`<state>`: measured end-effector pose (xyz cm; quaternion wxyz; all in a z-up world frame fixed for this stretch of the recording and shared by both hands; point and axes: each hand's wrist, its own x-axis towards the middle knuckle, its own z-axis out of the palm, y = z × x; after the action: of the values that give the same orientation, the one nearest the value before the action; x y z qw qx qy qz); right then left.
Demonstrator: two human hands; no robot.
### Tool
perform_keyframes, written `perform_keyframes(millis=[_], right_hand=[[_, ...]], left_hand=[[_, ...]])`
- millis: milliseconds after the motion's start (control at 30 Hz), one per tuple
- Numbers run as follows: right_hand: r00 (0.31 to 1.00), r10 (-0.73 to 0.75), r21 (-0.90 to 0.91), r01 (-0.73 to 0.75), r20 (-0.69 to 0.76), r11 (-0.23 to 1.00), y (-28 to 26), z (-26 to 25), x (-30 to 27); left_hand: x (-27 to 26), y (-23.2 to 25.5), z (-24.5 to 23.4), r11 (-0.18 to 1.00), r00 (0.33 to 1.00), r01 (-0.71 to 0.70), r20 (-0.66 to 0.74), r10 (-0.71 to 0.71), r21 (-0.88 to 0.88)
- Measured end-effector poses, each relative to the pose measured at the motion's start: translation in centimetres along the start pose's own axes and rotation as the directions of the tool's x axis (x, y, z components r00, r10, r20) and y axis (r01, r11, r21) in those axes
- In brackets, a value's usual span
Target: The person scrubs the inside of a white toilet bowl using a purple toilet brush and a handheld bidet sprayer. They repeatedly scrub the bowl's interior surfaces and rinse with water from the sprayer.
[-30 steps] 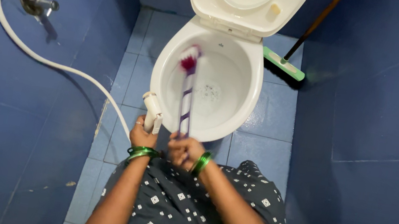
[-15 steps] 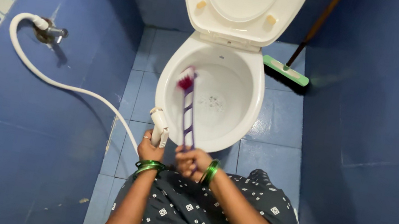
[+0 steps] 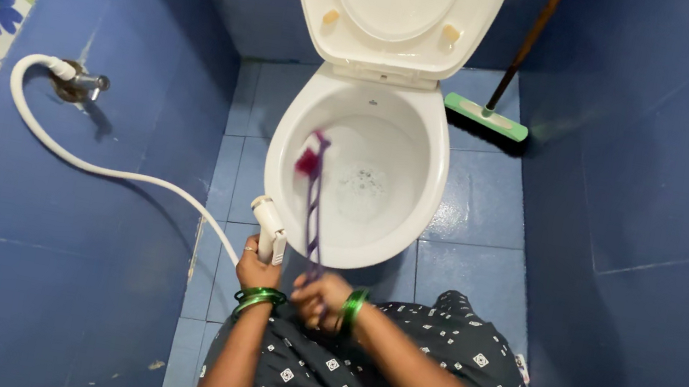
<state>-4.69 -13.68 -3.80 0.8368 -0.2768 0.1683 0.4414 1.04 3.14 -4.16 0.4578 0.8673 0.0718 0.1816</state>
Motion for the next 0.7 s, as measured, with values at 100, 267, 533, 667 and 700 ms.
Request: perform_keyframes(millis=[100,267,533,667,700], right_hand=[[0.998,-0.011,-0.102,0.005,-0.064,0.995,0.8,-0.4,0.0],[0.959,-0.263,0.04,0.269,-0.11,0.962,-5.5,-6.9,0.2],[0.997,0.005,-0.057,-0.009,-0.079,0.998,1.0,0.6,0.7],[0.97,-0.129,-0.27,0.07,-0.206,0.96,-1.9,-2.3,0.4],[0.961,-0.184,-0.135,0.158,-0.205,0.978,-3.9,-4.0,0.3]], left_hand=[[-0.1,0.4,0.2,0.997,0.997,0.073,0.021,-0.073,0.03],[-0.1,0.1,0.2,1.0,1.0,0.0,-0.002,0.0,-0.002],[-0.1,0.9,-0.1,0.995,0.997,0.079,0.008,-0.079,-0.062],[0.1,0.9,0.0,0.996,0.996,0.093,0.015,-0.093,-0.017],[0.1,0.8,-0.1,0.996,0.996,0.084,0.011,-0.084,0.019]])
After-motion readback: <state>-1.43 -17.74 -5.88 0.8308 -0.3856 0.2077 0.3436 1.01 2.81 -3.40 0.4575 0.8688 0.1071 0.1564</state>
